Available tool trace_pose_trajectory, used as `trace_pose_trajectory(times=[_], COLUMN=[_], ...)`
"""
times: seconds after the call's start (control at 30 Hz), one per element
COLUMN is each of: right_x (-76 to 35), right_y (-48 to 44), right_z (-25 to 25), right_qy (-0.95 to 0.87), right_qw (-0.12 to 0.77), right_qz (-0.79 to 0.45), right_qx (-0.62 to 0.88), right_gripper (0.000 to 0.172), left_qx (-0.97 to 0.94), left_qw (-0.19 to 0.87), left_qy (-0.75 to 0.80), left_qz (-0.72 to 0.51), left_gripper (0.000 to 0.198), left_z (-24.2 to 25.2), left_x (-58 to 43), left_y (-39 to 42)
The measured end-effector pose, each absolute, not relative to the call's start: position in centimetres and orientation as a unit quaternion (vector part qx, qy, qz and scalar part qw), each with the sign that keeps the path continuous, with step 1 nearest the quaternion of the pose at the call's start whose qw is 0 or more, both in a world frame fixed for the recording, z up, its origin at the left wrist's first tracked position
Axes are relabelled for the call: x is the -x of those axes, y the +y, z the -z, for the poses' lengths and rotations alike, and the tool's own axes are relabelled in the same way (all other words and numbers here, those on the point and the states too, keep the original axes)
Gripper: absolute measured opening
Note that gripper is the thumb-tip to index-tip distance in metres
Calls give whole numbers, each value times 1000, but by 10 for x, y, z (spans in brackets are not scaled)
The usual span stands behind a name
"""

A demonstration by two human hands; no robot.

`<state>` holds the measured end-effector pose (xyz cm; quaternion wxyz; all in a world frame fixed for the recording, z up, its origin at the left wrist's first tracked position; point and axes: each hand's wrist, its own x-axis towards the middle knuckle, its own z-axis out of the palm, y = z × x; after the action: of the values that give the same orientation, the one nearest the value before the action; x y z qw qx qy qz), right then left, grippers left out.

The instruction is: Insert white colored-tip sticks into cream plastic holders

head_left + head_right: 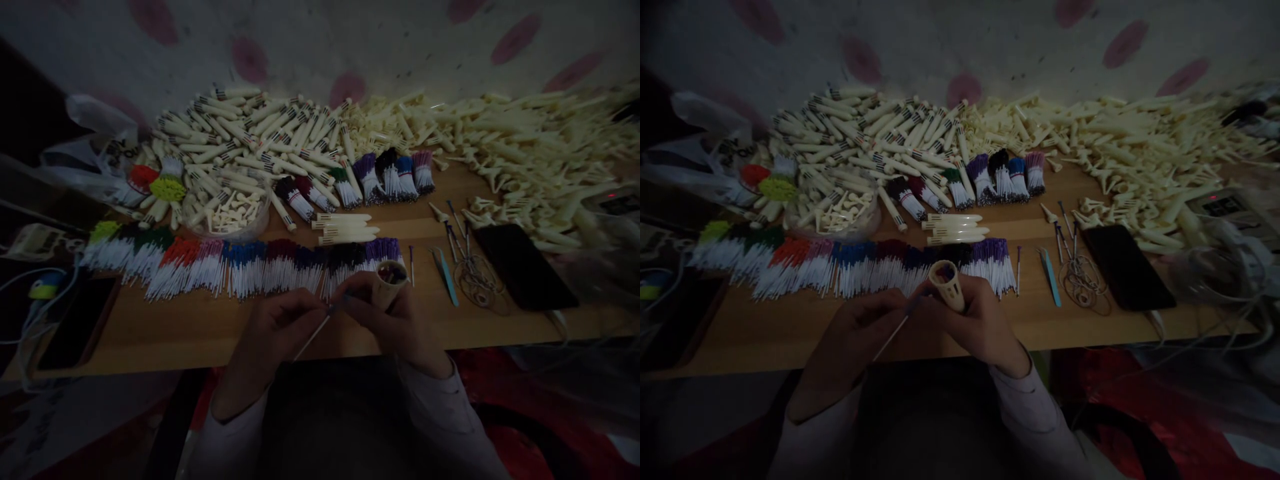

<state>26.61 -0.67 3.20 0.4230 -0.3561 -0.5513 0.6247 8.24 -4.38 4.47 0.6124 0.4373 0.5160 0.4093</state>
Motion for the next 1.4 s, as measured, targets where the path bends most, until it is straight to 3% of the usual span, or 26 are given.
trace_pose_trajectory(times=[0.2,0.5,0.87,1.2,1.4], right_x=[-264,-275,-263,-273,-275], right_y=[-6,-4,-2,1,3], right_z=[-32,-35,-36,-35,-39], right_qy=[-577,-605,-604,-635,-621], right_qw=[420,363,376,360,349], right_qz=[-573,-593,-590,-586,-603], right_qx=[402,386,382,351,359], right_gripper=[27,6,28,7,15], left_qx=[-450,-473,-499,-485,-362], left_qw=[580,544,525,526,558], left_qy=[535,548,534,545,589], left_qz=[-418,-423,-437,-438,-459], left_gripper=[11,11,12,11,21], left_z=[-50,-48,-52,-48,-43], left_x=[-86,-83,-84,-83,-84], left_y=[-46,-48,-48,-49,-53])
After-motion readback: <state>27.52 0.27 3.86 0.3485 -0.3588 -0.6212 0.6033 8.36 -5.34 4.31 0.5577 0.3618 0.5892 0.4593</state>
